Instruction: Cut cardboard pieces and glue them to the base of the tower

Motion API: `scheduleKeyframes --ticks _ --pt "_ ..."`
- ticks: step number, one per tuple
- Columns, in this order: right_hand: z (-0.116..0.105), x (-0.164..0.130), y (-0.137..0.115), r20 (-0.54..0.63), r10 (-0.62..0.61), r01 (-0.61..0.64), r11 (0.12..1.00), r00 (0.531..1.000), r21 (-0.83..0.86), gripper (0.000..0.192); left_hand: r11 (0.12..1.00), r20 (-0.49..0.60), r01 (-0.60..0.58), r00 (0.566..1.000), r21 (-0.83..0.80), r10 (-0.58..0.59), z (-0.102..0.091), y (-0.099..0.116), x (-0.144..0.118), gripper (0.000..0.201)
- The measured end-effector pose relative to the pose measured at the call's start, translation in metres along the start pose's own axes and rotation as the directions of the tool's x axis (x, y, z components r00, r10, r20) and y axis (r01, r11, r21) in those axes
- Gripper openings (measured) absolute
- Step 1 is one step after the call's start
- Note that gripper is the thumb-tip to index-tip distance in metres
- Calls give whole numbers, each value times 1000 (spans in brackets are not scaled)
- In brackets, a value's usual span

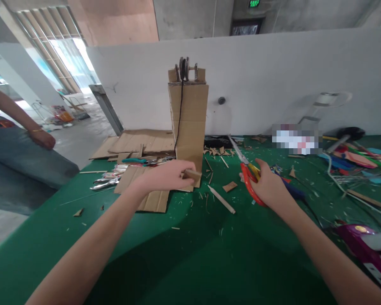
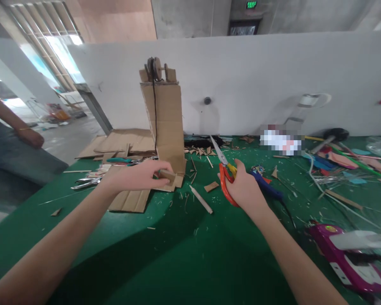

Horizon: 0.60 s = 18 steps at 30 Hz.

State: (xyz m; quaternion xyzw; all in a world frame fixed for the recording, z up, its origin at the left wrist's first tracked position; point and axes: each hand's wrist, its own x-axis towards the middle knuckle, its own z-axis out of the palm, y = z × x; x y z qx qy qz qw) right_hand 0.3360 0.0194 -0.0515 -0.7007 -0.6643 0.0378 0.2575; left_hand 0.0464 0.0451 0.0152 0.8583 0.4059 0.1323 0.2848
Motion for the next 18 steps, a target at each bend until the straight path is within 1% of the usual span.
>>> scheduleKeyframes --ticks 2,3,5,7,10,11,13,15,17,18 --pt "5 4 8 83 15 -12 999 996 -36 67 984 123 5 992 178 -28 -2 -9 0 14" --pt "8 5 10 111 8 -2 999 994 -54 65 971 160 19 985 236 -58 -1 -13 0 14" --pt "14 8 11 129 -18 30 995 991 -90 60 953 192 51 975 299 -113 1 -19 2 13" --pt "19 11 9 109 -59 74 988 992 -134 55 955 194 79 971 285 -139 2 -22 2 12" --pt "26 16 3 63 -118 129 965 991 -227 48 964 211 123 962 234 -174 0 -26 1 21" --pt "27 17 2 49 -129 137 957 990 -255 45 962 225 133 956 240 -189 -1 -28 1 21" --pt "29 19 0 -13 -128 120 954 992 -275 40 946 251 148 942 287 -224 -3 -33 0 14" --pt "30 19 0 -104 -138 111 966 985 -233 37 929 227 151 945 337 -236 -4 -38 0 11" --pt "30 17 2 -172 -176 143 971 969 -190 36 920 142 147 967 363 -211 -5 -42 1 20" --pt "29 16 3 -178 -204 171 967 963 -189 36 919 85 147 978 366 -190 -4 -42 1 29"
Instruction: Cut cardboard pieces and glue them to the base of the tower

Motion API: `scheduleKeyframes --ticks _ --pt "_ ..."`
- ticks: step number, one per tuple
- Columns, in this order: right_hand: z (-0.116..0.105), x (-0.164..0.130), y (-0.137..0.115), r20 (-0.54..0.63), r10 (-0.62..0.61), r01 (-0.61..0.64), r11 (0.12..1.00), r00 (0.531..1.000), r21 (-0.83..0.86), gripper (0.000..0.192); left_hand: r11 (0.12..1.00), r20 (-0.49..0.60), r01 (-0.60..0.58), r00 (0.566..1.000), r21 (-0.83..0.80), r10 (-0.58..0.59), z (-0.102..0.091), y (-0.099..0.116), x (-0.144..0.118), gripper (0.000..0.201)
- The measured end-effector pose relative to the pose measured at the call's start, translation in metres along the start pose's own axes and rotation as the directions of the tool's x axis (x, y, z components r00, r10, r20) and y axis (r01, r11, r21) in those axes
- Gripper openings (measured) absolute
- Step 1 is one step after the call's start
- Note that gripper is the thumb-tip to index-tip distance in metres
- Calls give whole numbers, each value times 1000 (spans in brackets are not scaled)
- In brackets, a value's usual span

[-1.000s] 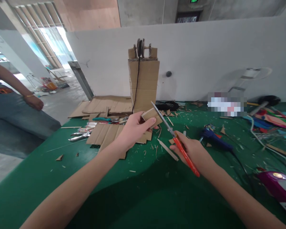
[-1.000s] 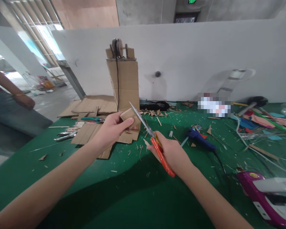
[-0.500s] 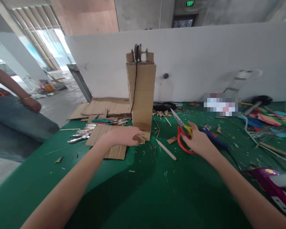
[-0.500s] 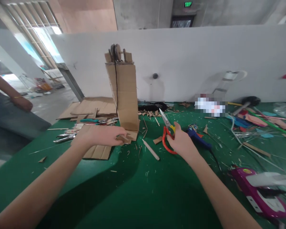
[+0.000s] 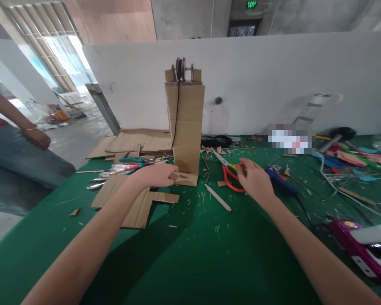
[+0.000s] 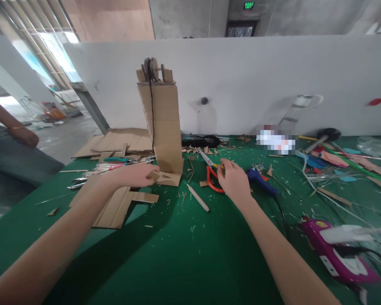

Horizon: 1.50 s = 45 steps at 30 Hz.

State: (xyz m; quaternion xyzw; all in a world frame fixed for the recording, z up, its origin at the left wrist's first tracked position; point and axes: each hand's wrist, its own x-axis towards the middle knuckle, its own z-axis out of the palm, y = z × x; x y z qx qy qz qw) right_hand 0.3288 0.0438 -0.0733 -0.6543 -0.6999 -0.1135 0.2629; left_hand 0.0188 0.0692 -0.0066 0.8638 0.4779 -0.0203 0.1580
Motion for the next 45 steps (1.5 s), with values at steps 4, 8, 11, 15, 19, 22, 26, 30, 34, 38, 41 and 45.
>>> scheduleKeyframes --ticks 4,8,11,15,19,22,26,30,34,38,41,45 --pt "-6 -4 4 52 -71 77 988 996 -136 36 997 -193 -48 979 67 60 8 5 4 53" --pt "-22 -7 12 92 24 11 930 995 -367 33 951 -168 -67 978 302 122 26 12 10 47" --pt "-35 -8 27 171 193 -96 884 966 -457 30 899 -119 -67 984 432 131 35 16 13 38" --pt "-44 -5 52 332 399 -219 857 855 -466 33 861 -96 0 994 509 57 30 18 10 28" --pt "-42 -2 71 369 464 -274 843 805 -462 30 841 -74 176 984 511 -161 19 10 3 26" --pt "-36 -1 78 357 431 -244 853 829 -462 37 835 -84 239 970 496 -228 16 2 1 21" --pt "-31 -2 88 300 374 -202 855 878 -477 42 858 -143 273 962 436 -233 16 -6 7 35" --pt "-40 -7 95 257 333 -191 870 907 -454 39 883 -125 282 959 375 -253 9 -18 10 36" --pt "-58 -13 88 173 341 -231 858 924 -458 42 920 62 208 969 331 -241 -1 -28 3 21" --pt "-69 -17 72 54 333 -287 874 941 -393 52 888 129 249 939 386 -320 -5 -22 -5 26" --pt "-64 -18 62 -1 298 -285 910 954 -302 59 861 142 287 916 420 -375 -3 -15 -7 20" --pt "-51 -20 55 -2 210 -206 957 978 -206 64 872 120 291 924 393 -362 -2 -15 -6 16"
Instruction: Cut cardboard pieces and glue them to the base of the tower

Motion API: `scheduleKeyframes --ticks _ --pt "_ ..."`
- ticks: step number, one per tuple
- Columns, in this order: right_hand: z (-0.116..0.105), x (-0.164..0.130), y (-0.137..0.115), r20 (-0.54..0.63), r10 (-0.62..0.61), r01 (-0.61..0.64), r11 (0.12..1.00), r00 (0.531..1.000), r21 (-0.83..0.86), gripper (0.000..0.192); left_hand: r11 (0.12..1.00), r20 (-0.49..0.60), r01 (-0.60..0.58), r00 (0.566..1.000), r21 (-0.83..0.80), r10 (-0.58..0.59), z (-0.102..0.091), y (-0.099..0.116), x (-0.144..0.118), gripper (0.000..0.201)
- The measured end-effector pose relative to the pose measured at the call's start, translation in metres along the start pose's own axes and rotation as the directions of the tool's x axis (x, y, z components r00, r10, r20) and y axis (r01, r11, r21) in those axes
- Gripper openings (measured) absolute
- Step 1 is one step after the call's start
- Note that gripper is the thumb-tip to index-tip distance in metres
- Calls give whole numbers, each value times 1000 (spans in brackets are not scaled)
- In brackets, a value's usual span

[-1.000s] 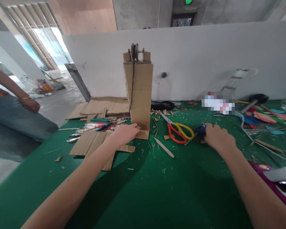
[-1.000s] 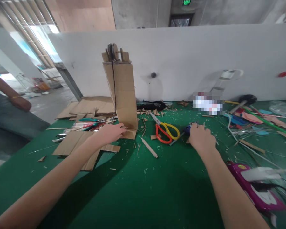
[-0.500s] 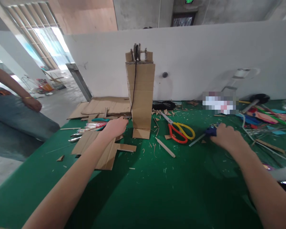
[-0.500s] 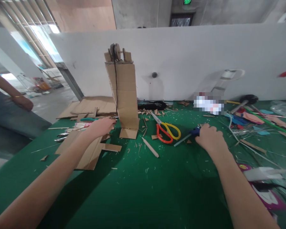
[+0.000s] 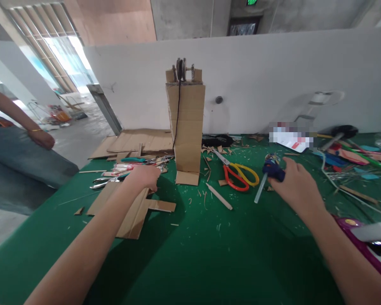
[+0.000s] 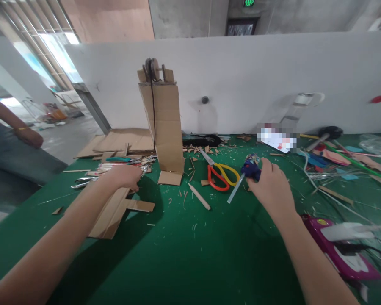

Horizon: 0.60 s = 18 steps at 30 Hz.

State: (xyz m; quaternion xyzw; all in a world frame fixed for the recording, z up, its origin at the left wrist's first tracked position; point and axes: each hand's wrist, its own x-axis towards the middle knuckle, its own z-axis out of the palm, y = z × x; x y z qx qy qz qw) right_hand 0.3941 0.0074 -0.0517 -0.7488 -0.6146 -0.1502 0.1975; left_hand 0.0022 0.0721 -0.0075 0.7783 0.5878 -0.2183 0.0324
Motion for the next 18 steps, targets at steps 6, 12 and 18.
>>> scheduleKeyframes --ticks 6,12,18 --pt "8 -5 -6 -35 -46 49 997 998 62 64 961 -267 -250 940 -120 211 -2 -7 5 7" --pt "14 -6 -8 -31 -110 113 988 993 107 62 854 -454 -406 859 -325 235 -6 2 3 25" --pt "14 -10 -13 -56 -164 171 973 985 157 62 812 -299 -420 900 -404 317 0 -7 8 35"
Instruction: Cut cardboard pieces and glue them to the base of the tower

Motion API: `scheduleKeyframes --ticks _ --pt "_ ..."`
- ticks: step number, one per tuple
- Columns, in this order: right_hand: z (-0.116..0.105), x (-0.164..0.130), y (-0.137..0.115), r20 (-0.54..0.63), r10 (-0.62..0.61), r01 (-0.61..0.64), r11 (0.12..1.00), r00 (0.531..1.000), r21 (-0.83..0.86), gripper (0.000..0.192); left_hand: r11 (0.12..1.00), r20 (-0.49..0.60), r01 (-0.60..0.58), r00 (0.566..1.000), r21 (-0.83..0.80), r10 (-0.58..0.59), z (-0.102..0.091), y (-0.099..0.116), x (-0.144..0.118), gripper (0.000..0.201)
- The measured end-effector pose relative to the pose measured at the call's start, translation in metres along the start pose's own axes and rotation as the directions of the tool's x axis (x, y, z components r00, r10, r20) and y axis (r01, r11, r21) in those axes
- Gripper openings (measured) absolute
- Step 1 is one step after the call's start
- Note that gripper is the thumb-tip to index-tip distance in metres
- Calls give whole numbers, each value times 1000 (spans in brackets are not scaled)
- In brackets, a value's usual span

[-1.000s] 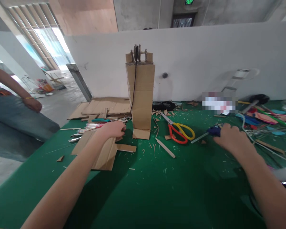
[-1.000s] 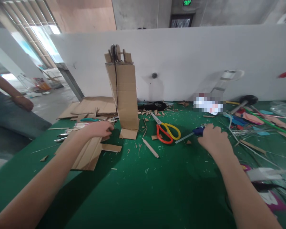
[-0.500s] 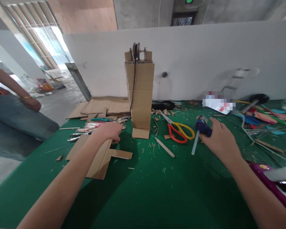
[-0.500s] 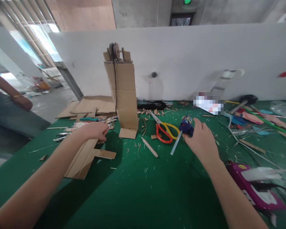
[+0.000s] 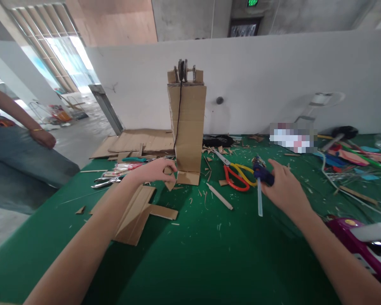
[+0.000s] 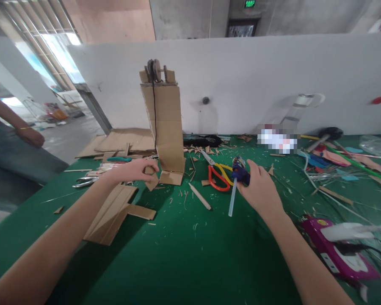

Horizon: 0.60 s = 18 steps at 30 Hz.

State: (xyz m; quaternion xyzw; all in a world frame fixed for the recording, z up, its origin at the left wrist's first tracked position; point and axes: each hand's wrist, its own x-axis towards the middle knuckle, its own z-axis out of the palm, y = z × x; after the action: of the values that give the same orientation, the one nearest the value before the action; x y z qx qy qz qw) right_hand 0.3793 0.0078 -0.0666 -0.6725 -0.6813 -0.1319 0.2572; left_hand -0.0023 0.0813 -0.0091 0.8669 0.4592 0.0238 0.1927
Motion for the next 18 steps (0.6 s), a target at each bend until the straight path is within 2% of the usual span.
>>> scheduleKeyframes --ticks 4,6,11,12,15,18 --pt "-2 -1 -4 -43 -56 59 996 997 73 60 1000 75 -19 997 -25 21 -9 -7 -6 32" --pt "-3 -1 -9 -46 -44 49 991 998 122 60 998 113 -20 993 -53 26 -11 -5 -8 31" --pt "1 -2 -35 57 126 -137 944 990 300 51 987 203 -65 975 -145 94 3 21 -5 31" --pt "4 -3 -40 71 126 -142 934 990 327 48 985 216 -89 969 -147 120 7 27 -4 31" --pt "14 -11 -48 30 37 -45 932 999 359 46 979 178 -158 967 -130 180 14 38 -2 29" --pt "19 -19 -51 -23 -50 54 935 999 352 52 989 62 -147 987 -23 148 11 38 -3 32"
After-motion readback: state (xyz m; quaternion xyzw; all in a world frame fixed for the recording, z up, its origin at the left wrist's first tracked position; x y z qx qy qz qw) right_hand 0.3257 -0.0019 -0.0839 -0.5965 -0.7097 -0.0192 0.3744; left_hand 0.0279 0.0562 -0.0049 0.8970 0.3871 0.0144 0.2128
